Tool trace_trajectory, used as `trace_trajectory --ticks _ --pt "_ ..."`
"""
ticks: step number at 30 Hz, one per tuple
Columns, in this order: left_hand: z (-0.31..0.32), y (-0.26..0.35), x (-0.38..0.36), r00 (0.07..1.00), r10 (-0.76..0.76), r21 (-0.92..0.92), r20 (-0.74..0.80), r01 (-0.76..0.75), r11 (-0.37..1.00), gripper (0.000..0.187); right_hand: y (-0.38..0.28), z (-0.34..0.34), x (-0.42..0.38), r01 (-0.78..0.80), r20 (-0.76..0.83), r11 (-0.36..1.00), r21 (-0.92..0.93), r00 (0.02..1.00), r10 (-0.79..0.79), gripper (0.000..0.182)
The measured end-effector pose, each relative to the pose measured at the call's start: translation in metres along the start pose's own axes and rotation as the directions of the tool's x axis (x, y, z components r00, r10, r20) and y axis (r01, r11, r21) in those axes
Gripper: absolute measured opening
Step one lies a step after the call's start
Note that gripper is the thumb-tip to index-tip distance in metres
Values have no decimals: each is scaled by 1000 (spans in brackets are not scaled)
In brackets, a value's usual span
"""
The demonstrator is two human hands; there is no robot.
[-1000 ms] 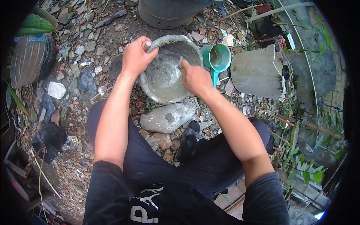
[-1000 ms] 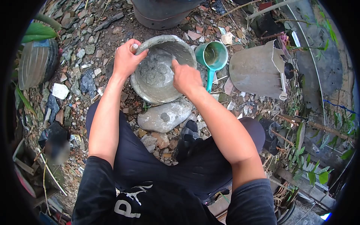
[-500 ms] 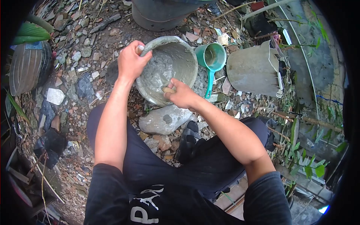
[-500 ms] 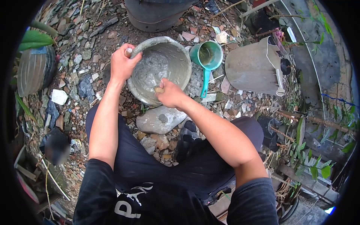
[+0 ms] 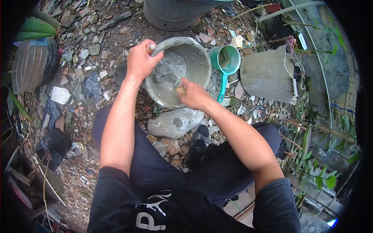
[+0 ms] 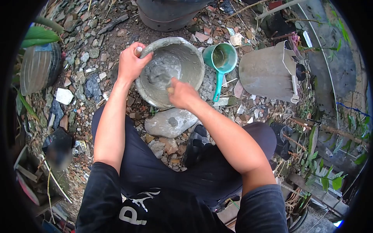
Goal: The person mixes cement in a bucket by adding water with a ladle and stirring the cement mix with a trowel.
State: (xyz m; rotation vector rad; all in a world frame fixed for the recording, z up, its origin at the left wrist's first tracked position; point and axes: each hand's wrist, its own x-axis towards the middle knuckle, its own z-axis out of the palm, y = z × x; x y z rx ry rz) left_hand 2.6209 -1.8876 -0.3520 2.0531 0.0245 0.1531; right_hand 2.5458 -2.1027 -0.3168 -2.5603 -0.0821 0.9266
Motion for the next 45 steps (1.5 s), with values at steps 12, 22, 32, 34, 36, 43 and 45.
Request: trace_trajectory --ticks 12,22,32,34,36,43,45 --pt "1 -2 1 1000 -19 20 -9 19 1000 34 -16 -20 -3 -4 -13 992 128 1000 5 33" --pt "1 -1 -1 1000 2 43 -14 -2 999 34 -11 -41 -5 -28 -209 997 -74 978 12 33" --pt "3 0 -2 999 -36 36 -16 37 999 35 -4 2 -18 36 -102 981 -190 993 -56 37" --pt "3 1 0 1000 -25 37 -4 25 999 35 -17 -9 -31 41 -79 982 -186 995 -56 38" --pt "4 -1 0 1000 -19 37 -15 20 999 35 -21 -18 -36 47 -62 983 -178 996 -59 39" --pt "2 -2 2 1000 4 9 5 -5 1000 33 6 -18 2 36 -37 995 -92 999 -40 32" --pt "2 -3 4 1000 21 9 4 -21 1000 32 7 -20 10 -33 -93 994 -100 995 24 29"
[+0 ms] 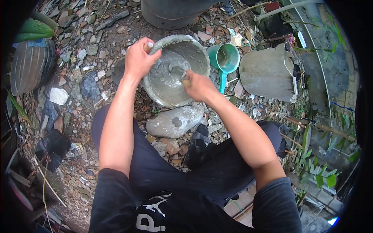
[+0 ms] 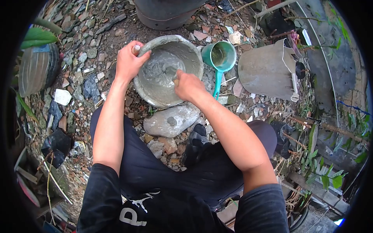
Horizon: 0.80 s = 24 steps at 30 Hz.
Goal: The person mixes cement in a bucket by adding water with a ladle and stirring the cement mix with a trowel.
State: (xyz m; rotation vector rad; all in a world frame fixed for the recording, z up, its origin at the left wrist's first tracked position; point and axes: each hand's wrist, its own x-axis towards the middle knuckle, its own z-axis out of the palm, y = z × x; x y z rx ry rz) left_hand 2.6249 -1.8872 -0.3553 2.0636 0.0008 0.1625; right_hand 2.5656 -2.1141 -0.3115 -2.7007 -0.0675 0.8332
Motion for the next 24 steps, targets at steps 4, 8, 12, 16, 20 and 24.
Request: trace_trajectory --ticks 4,8,12,16,20,24 --pt "0 -1 -3 1000 -9 -13 4 9 1000 31 1 -6 4 19 -105 1000 -8 994 -20 36" --pt "0 3 -2 1000 16 3 -1 -16 1000 30 -7 9 16 52 -213 997 57 976 -38 40" --pt "-2 4 -6 1000 -24 -34 17 25 999 31 -15 14 -1 123 -96 992 -34 987 -126 42" --pt "-1 2 -6 1000 4 19 -14 -4 1000 28 -10 -15 -13 141 18 973 -183 990 -140 38" --pt "0 -1 -5 1000 23 12 -12 -22 1000 28 -8 -31 -8 128 5 972 -198 992 -129 36" --pt "-3 4 -5 999 -28 -6 36 28 1000 34 -9 10 6 94 -165 988 -121 980 -114 35"
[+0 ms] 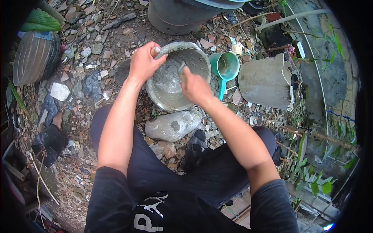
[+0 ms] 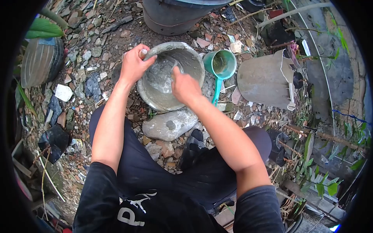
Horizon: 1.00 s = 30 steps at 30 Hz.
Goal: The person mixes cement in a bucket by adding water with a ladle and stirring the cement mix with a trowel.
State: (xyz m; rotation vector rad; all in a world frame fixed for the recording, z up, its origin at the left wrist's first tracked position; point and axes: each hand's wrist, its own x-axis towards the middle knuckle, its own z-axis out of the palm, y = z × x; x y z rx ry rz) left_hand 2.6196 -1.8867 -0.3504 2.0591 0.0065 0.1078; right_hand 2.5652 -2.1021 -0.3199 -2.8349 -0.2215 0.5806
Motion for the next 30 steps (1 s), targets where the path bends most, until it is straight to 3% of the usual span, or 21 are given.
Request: trace_trajectory --ticks 2,5,7,8,10,12,18,20,21,23,28,30 --pt "-1 -2 1 1000 11 6 -24 -11 1000 34 -6 10 -5 56 -9 997 58 998 -55 33" --pt "0 0 -2 999 7 8 -39 -7 1000 33 -3 3 -20 142 93 990 -13 986 -140 35" --pt "1 -1 -1 999 1 21 -43 0 1000 33 -1 -8 -24 244 201 957 -157 957 -211 30" --pt "2 -3 0 998 27 4 -55 -27 1000 32 4 -12 -24 247 203 956 -156 956 -214 30" --pt "1 -4 -1 996 51 -12 -68 -52 999 32 9 -25 -20 232 243 911 -340 958 -154 33" --pt "0 -2 0 997 54 -16 -49 -55 998 32 6 -39 -18 189 275 910 -369 957 -88 37" --pt "0 -2 1 1000 1 -16 -25 -2 1000 31 21 -24 -11 221 76 934 -282 975 -208 40" --pt "3 -7 1 999 33 -12 -41 -34 999 31 24 -7 -7 85 29 964 -251 996 -80 43" --pt "3 -7 1 996 67 -7 -54 -67 998 32 19 -5 -8 88 30 965 -249 996 -83 43" --pt "2 -8 0 996 66 7 -58 -66 998 32 9 1 -19 -91 115 971 -222 986 119 47" --pt "4 -3 0 996 60 11 -61 -60 998 32 1 11 -27 -119 227 993 -20 967 120 47" --pt "2 -1 0 999 16 19 -52 -16 1000 32 -7 5 -29 -76 248 977 199 969 25 39"
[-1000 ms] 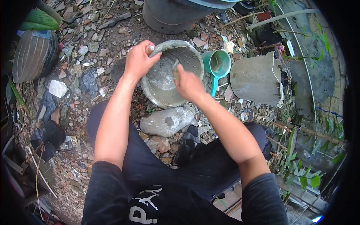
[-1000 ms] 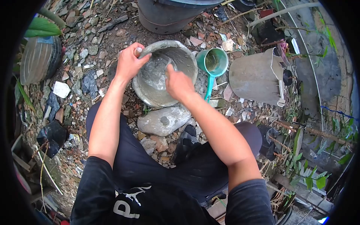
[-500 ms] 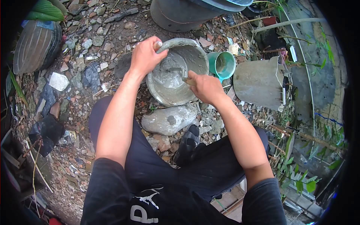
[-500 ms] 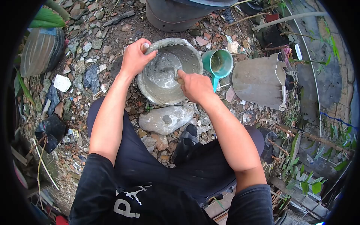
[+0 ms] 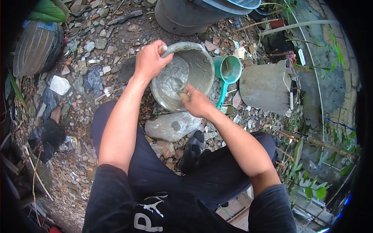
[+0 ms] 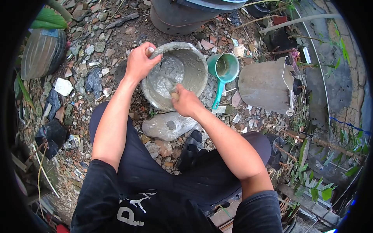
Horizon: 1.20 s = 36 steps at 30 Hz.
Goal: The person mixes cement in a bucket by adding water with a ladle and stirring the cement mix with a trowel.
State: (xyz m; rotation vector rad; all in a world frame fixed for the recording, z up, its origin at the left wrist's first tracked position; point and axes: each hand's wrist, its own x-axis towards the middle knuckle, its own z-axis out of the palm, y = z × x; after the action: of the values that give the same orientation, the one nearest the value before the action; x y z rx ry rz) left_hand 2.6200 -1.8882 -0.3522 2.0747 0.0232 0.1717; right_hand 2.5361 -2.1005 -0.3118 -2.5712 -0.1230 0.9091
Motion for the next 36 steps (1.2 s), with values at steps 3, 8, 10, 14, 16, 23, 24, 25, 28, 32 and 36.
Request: trace_trajectory --ticks 3,8,10,14,16,23,24,25,28,32,36 --pt "-1 3 0 1000 -6 -9 -2 6 1000 32 -12 -11 2 15 -58 988 154 998 -6 34" --pt "0 0 0 1000 -16 -21 4 16 1000 32 -22 -26 -1 63 -5 983 170 998 -63 34" --pt "0 -2 1 1000 9 -23 9 -8 1000 32 -8 -12 7 33 54 999 -27 998 -31 34" --pt "-2 -4 -1 999 26 -42 38 -24 999 32 2 -19 20 1 -30 998 -69 1000 -3 32" --pt "-1 -2 0 998 57 -14 32 -57 998 32 3 -34 20 -44 -107 998 -53 994 38 31" --pt "1 -1 0 998 57 -22 5 -57 998 32 7 -40 18 -32 -228 963 -268 973 -31 38" --pt "1 1 -1 999 33 -30 5 -33 999 31 7 -31 18 -64 -234 948 -313 972 -12 38" --pt "0 0 -1 1000 9 -37 5 -9 999 31 -1 -24 12 -79 -207 953 -294 978 18 38" --pt "3 -1 -3 998 39 21 -42 -39 999 32 -5 -1 1 -41 -52 965 -258 998 28 37" --pt "7 -3 -1 996 55 1 -66 -55 998 31 -14 -2 -9 -15 -22 988 -156 1000 11 35" --pt "1 3 -4 1000 -5 7 -31 5 1000 31 -28 -27 -14 75 1 997 15 997 -75 34"
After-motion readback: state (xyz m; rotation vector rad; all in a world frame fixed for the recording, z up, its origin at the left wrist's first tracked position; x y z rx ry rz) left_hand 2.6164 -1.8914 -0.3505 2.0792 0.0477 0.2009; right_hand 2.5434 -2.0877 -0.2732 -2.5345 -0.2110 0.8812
